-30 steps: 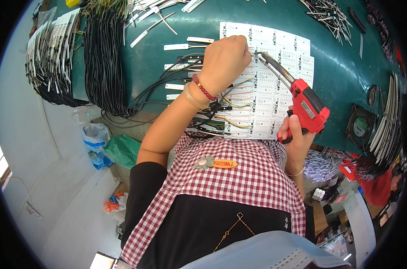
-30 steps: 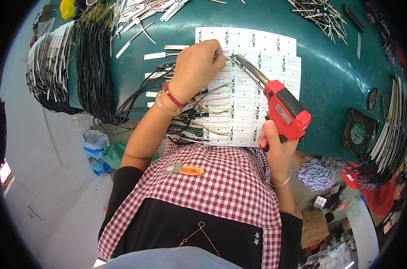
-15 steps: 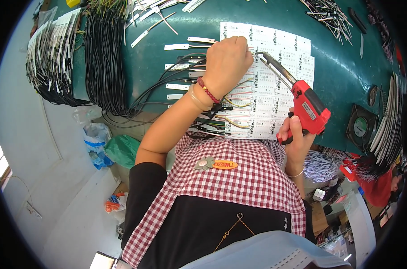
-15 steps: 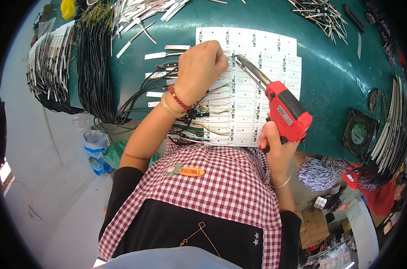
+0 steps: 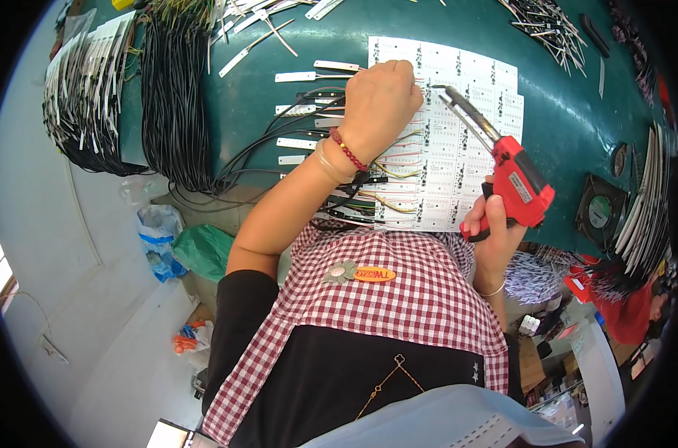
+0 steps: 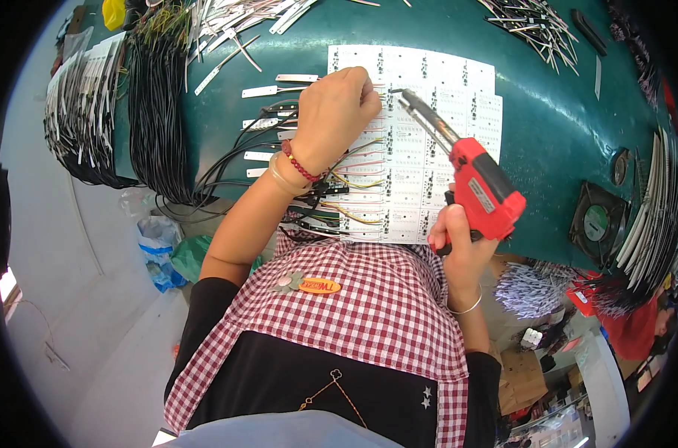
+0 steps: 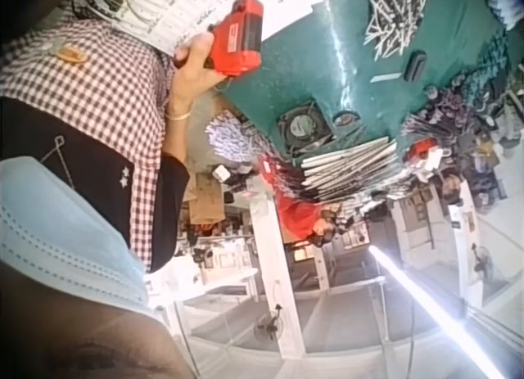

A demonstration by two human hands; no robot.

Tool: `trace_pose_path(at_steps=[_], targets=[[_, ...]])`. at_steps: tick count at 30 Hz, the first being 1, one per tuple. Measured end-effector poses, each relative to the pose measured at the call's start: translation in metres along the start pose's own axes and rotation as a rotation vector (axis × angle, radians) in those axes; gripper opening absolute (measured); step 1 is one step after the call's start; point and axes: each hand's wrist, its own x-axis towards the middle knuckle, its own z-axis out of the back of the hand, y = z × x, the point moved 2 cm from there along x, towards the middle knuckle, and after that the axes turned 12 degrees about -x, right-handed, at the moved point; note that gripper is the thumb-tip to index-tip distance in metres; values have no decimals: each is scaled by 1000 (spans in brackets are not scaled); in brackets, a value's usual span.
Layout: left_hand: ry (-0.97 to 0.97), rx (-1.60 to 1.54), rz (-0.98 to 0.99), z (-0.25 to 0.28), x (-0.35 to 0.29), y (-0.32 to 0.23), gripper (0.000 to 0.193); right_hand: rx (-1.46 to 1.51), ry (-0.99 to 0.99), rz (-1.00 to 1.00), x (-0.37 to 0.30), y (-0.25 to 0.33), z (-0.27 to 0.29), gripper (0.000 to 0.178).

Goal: Soldering wires onto LED light strip components at an industrial workbench.

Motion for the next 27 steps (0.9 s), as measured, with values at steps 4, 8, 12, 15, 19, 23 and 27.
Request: trace_pose_path(at_steps=[4,8,12,15,19,23,27], targets=[[16,9,-7,0,0,0,10,96,-74,64,2,4,10,31],[24,5,9,2,0,1,10,291,-60,70,6,-7,35,39],[92,28,15,20,-1,5,7,530,29,88,3,-39,64,39],[54,-21,72,59,-8,21,9,639,40,92,3,-58,75,38],[2,212,252,111,-47,56,15,748,127,143,7,-67,74,38],[156,321,470,137,-107,54,21,639,107,170,6,-63,69,41],[146,299,688,151,-125,59,22,567,103,184,10,-61,66,41]])
